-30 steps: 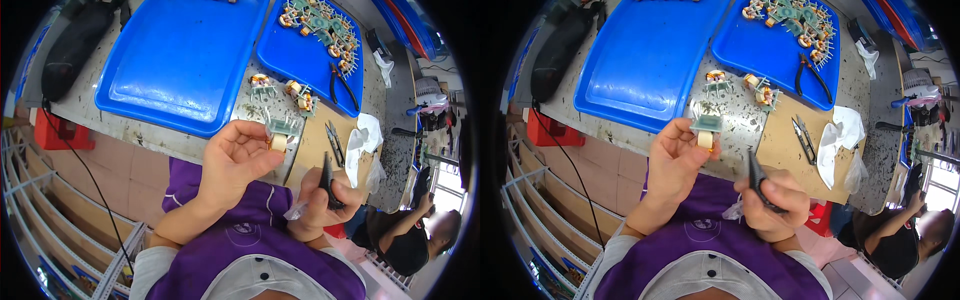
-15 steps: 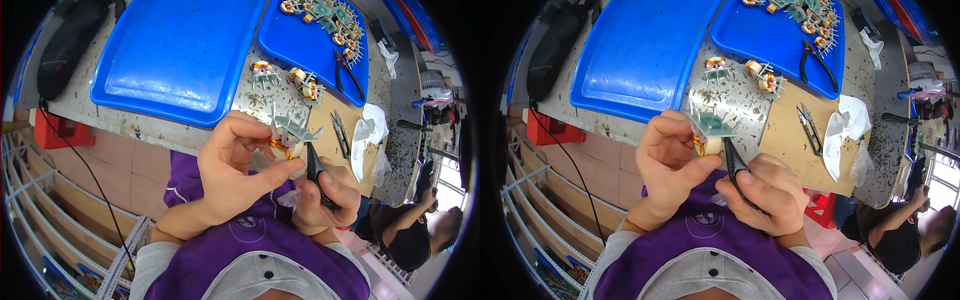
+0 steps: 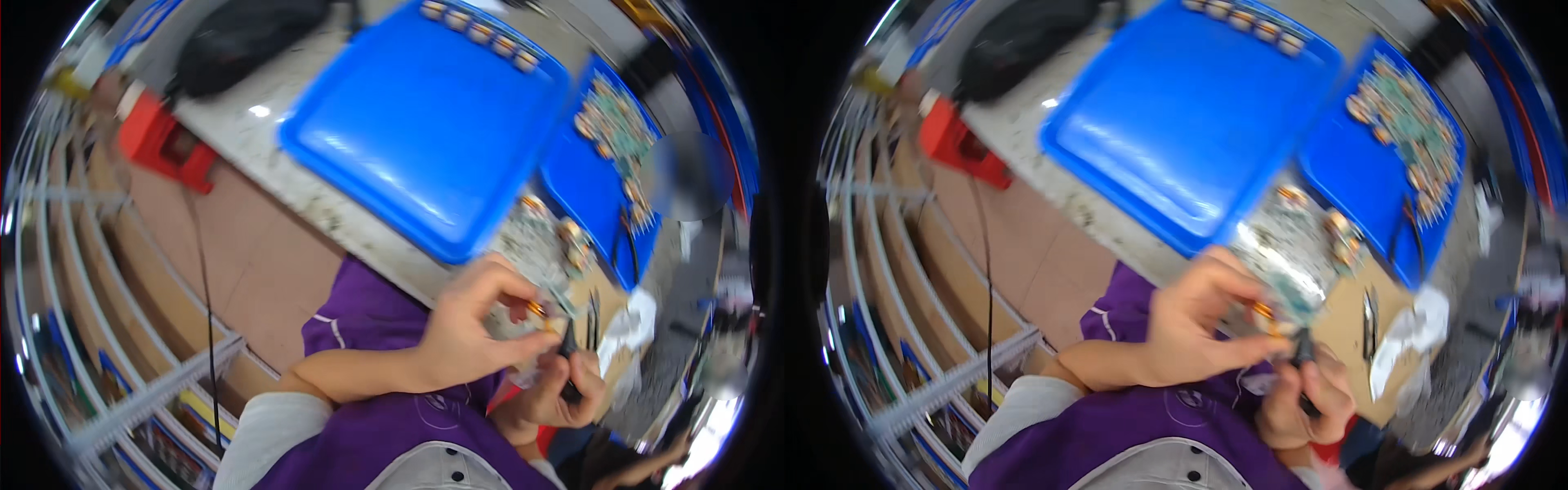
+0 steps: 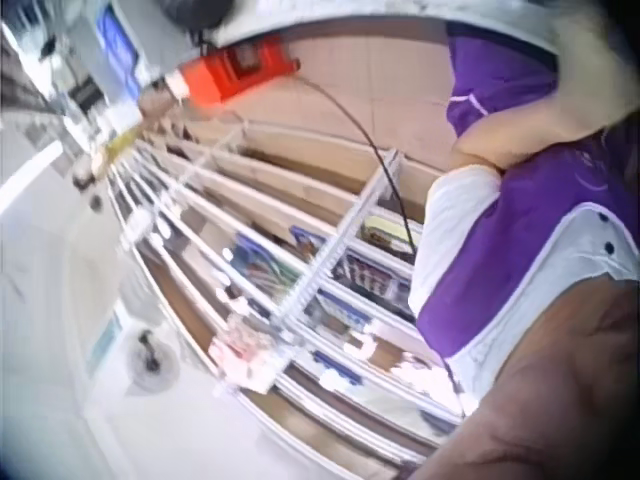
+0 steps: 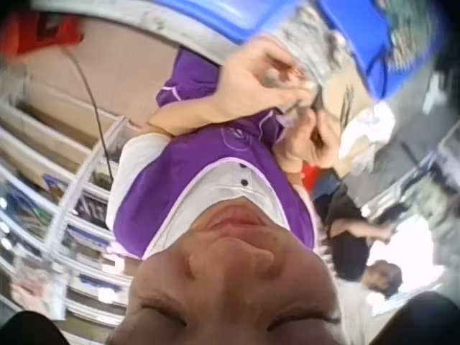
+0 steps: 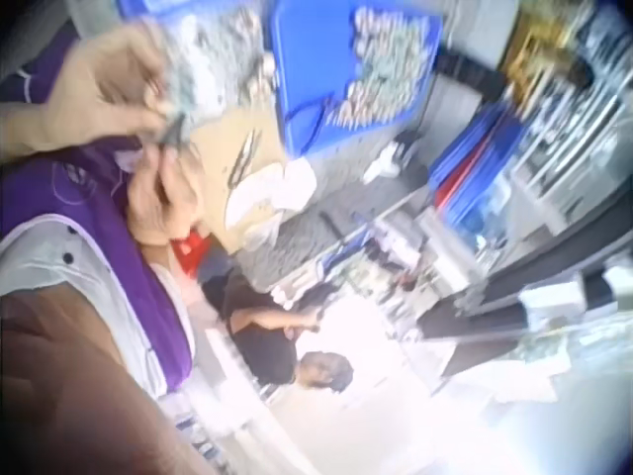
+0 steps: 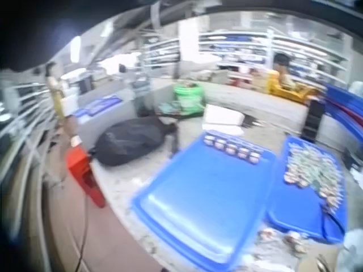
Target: Assembling and inspecting small copper coils and electronic components at a factory workbench.
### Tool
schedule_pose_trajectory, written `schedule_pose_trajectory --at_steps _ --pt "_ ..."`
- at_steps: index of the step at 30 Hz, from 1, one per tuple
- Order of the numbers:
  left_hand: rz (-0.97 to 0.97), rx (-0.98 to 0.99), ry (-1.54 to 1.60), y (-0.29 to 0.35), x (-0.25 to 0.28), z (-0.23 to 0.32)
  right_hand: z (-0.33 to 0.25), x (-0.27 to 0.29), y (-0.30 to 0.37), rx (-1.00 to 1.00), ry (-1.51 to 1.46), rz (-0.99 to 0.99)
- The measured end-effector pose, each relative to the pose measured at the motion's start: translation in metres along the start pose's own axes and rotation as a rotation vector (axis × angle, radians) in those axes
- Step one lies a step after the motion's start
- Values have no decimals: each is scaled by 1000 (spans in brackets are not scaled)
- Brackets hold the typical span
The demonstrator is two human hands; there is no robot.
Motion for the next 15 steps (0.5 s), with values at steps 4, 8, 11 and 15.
schedule_pose_trajectory --at_steps 4,8,11,15 --pt "-2 -2 30 18 29 60 -68 -11 21 -17 83 192" --pt "-1 30 64 45 68 58 -77 -24 63 -44 93 228" --pt "-20 60 146 49 72 50 -72 -24 70 2 205 235" --pt "-51 160 257 24 52 23 -42 -26 56 -14 40 195"
Point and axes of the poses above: each hand's wrist, its own y-axis away from the middle knuckle, its own x-axis out of the back of the hand, z = x × y, the point moved 3 cm from there along -y, towards the middle knuckle, and after that the axes turned 10 degrees about z, right-handed, at the moved point
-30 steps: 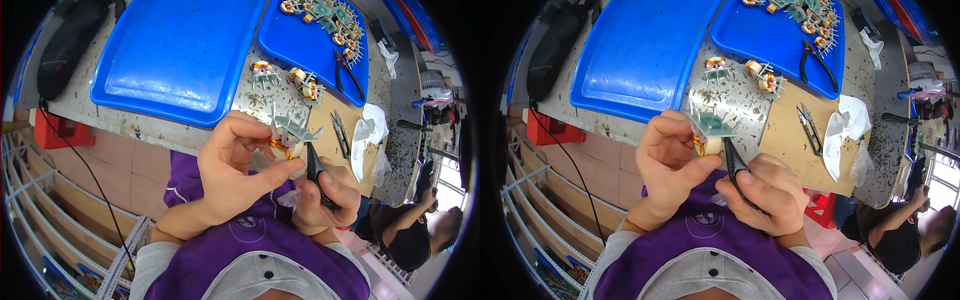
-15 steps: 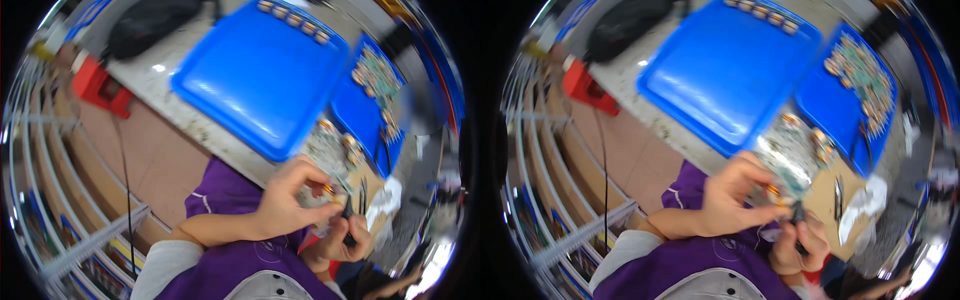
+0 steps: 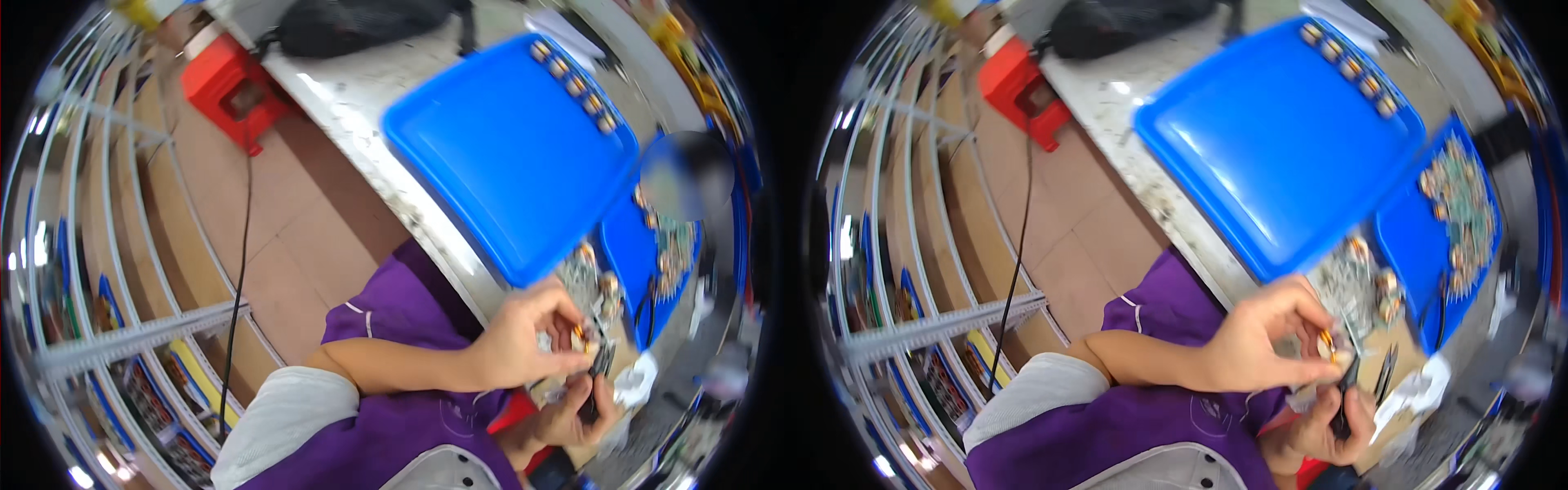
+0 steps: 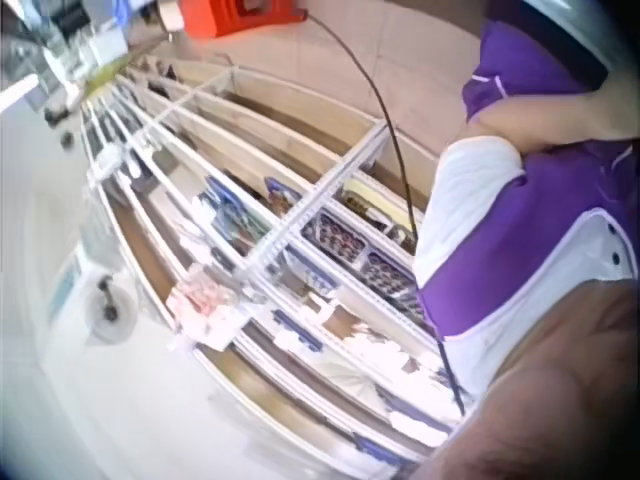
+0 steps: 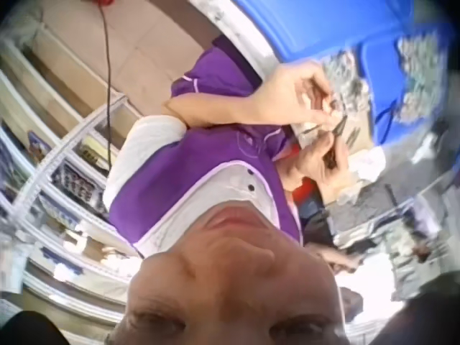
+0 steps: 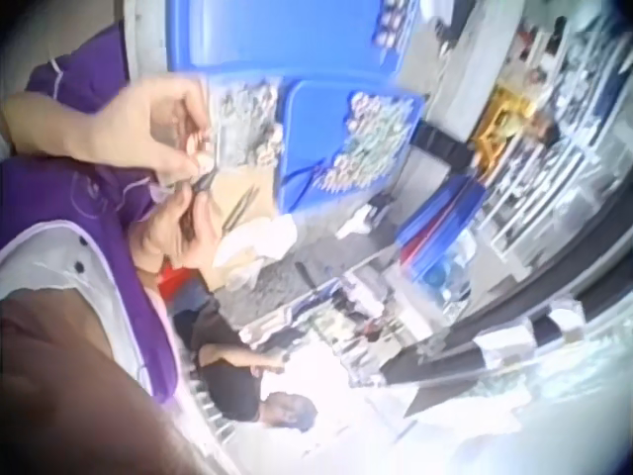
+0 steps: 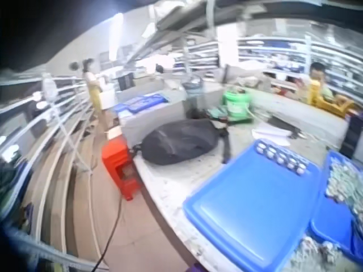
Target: Assembling and inspecting small copper coils and electronic components at a factory workbench.
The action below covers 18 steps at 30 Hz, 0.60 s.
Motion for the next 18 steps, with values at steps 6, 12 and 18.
schedule_pose_trajectory --at_steps 6,12,18 --pt "110 -87 58 -48 -59 -59 69 18 -86 42 -100 -414" --pt "51 0 -74 -63 -99 -93 108 47 -115 -29 -102 -403" --pt "27 -30 -82 -61 -105 -106 122 59 -111 -49 -113 -406"
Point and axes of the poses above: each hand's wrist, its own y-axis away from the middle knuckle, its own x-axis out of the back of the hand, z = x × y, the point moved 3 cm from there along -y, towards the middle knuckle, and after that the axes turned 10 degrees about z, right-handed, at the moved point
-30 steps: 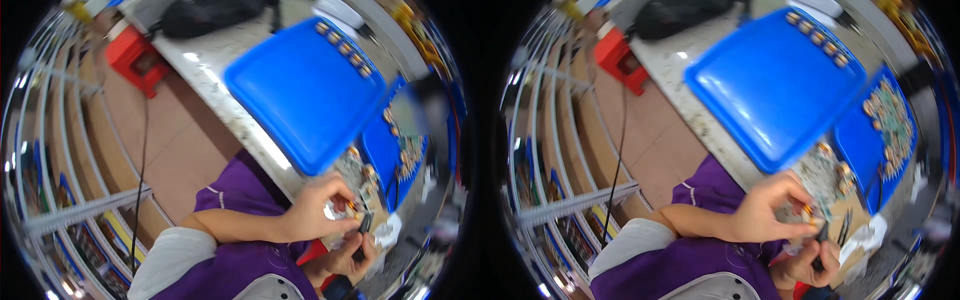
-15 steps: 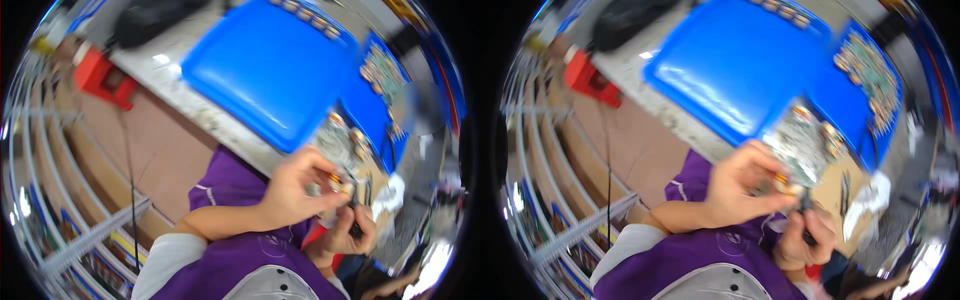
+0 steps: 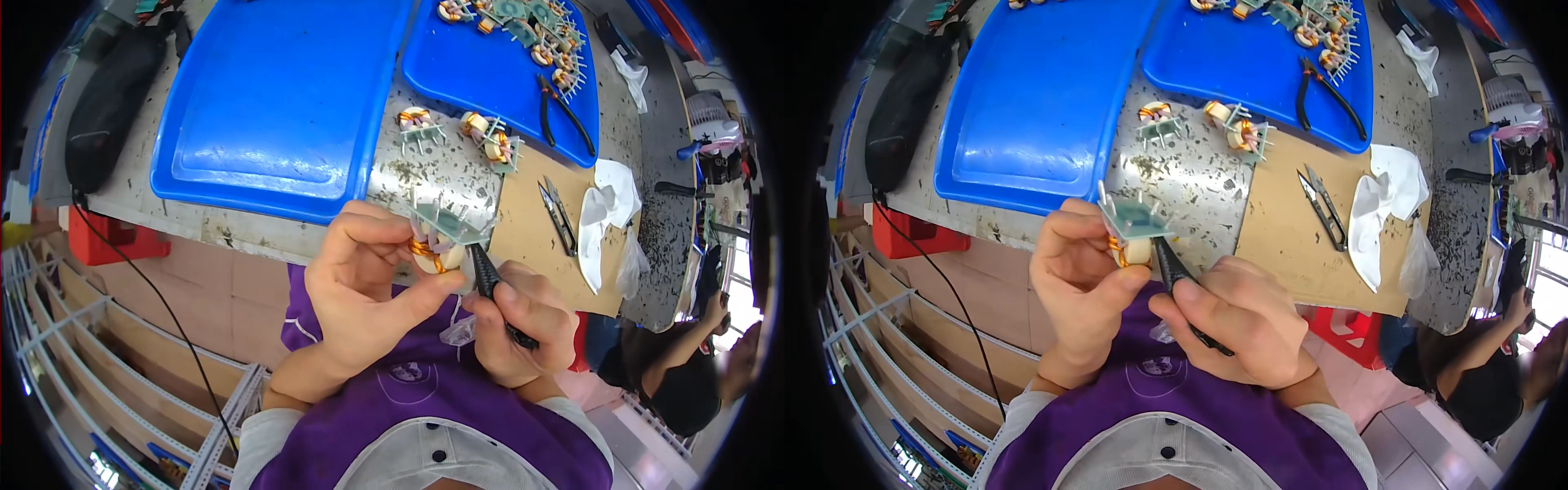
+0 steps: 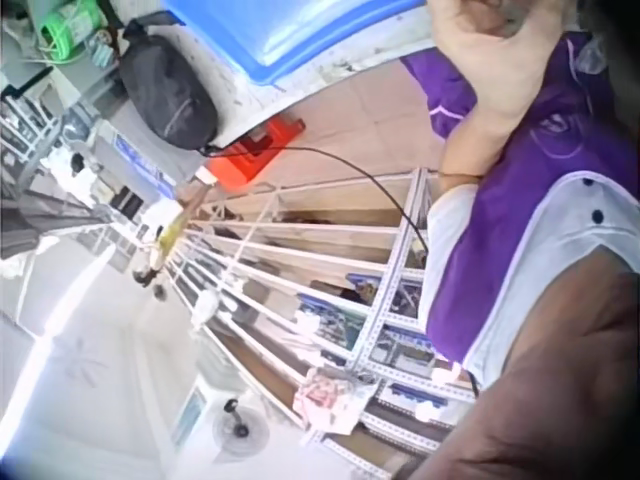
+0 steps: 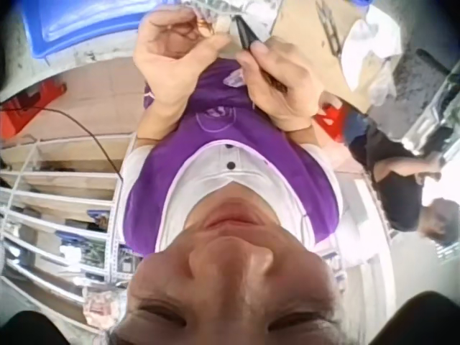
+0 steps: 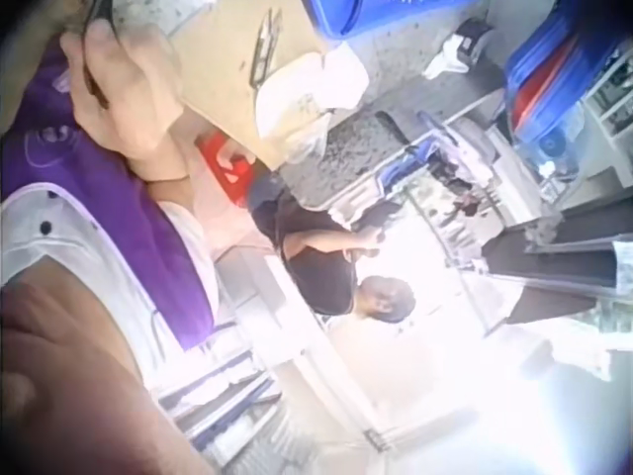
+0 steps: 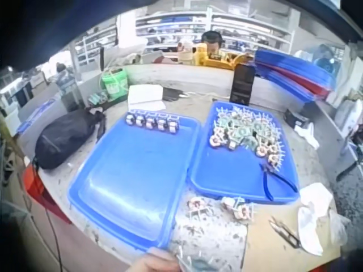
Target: Assembling and inspecting small copper coils and electronic components at a factory workbench.
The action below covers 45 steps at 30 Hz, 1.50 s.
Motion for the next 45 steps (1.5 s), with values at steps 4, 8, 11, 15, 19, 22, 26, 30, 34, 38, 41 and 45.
schedule_pose_trajectory --at_steps 4,8,11,15,19,22,26,30,34,38,41,45 --pt "1 -5 9 2 -3 -7 5 7 1 -1 -34 -109" --pt "-6 -2 15 5 0 -12 11 6 13 14 -4 -83" --pt "-11 -9 -7 5 2 -16 17 5 18 26 -84 49" --pt "-10 -21 5 6 6 -17 15 3 20 32 -88 -60" --pt "0 1 9 9 8 -17 16 1 23 19 -92 -21" --pt "-12 -31 9 9 11 -19 17 1 26 25 -87 -11" --pt "13 -9 4 10 13 -19 17 -2 26 16 -114 -21" --pt "4 -24 -7 9 13 -20 17 -3 23 33 -101 -28" --pt "8 -33 5 8 13 -20 15 -2 23 12 -80 -70" --pt "2 -19 21 7 11 -19 16 -4 21 9 -145 0" --pt "12 -1 33 6 10 -19 18 -2 20 23 -136 4" --pt "-14 -16 29 4 7 -21 20 1 19 21 -137 -28"
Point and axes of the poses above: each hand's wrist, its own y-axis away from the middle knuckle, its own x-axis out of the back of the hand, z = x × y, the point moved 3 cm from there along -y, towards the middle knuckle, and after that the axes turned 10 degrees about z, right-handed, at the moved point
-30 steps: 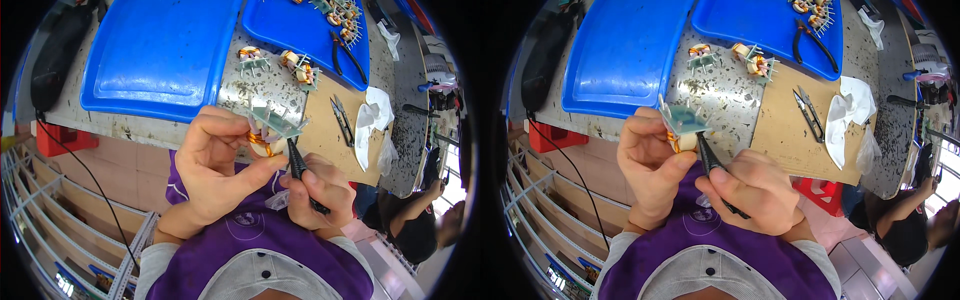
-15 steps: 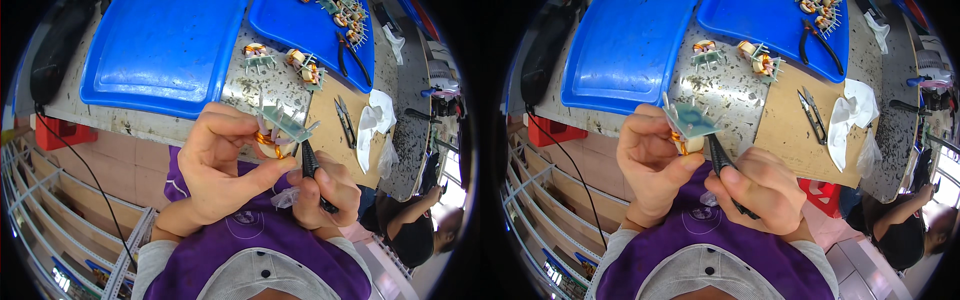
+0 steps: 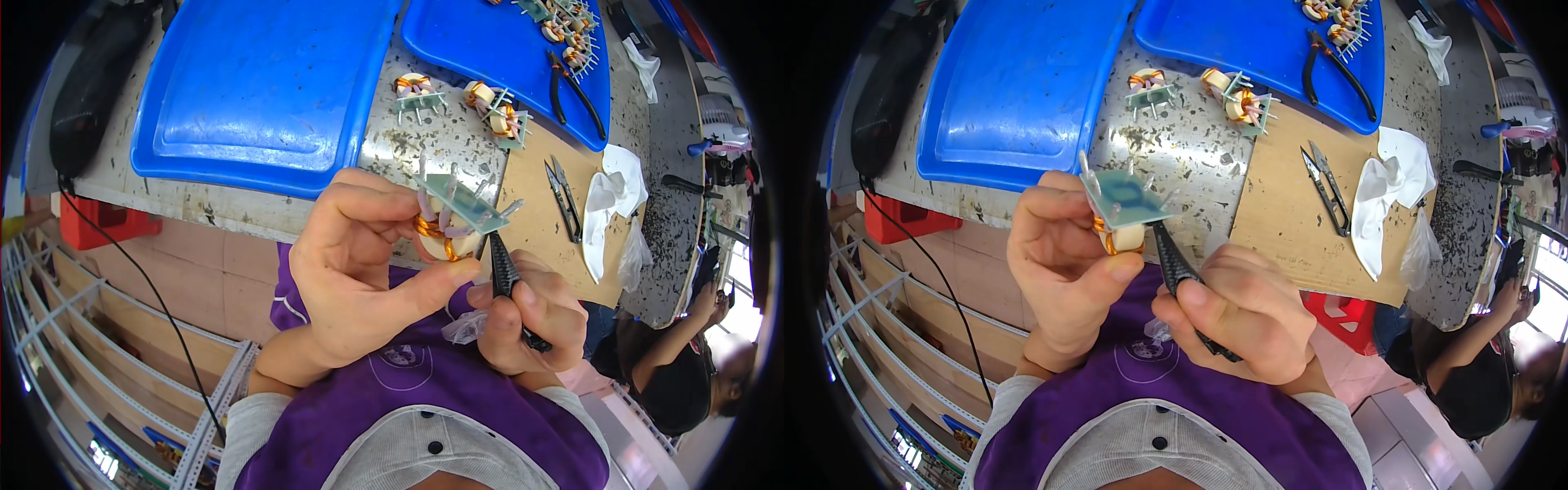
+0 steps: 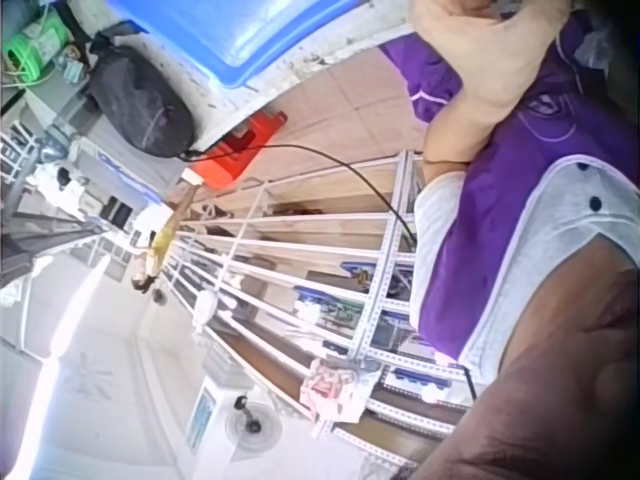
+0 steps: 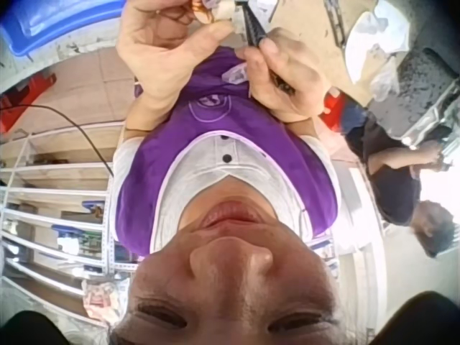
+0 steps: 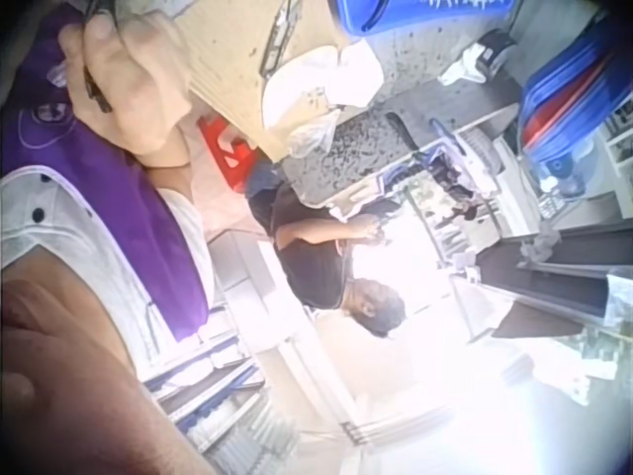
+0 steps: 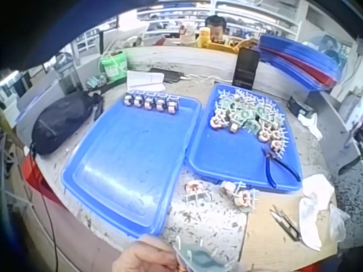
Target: Assembling and inspecting small copper coils and electronic components at a factory workbench.
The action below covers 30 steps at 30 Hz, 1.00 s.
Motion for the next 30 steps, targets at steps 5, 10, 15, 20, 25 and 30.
schedule_pose_trajectory --at_steps 5,10,15,20,25,30 --pt "11 176 107 -3 -5 -3 4 4 -5 22 4 1" --pt "47 645 392 -4 -14 -10 6 6 -9 0 -42 23" --pt "70 756 355 -1 -19 -15 4 7 -16 -6 25 6" --pt "48 769 358 -2 -20 -15 3 7 -19 -29 21 29" --pt "1 753 215 -4 -12 -15 3 5 -24 -40 -5 24" --pt "-59 804 278 -5 -6 -13 0 2 -23 -23 18 -7"
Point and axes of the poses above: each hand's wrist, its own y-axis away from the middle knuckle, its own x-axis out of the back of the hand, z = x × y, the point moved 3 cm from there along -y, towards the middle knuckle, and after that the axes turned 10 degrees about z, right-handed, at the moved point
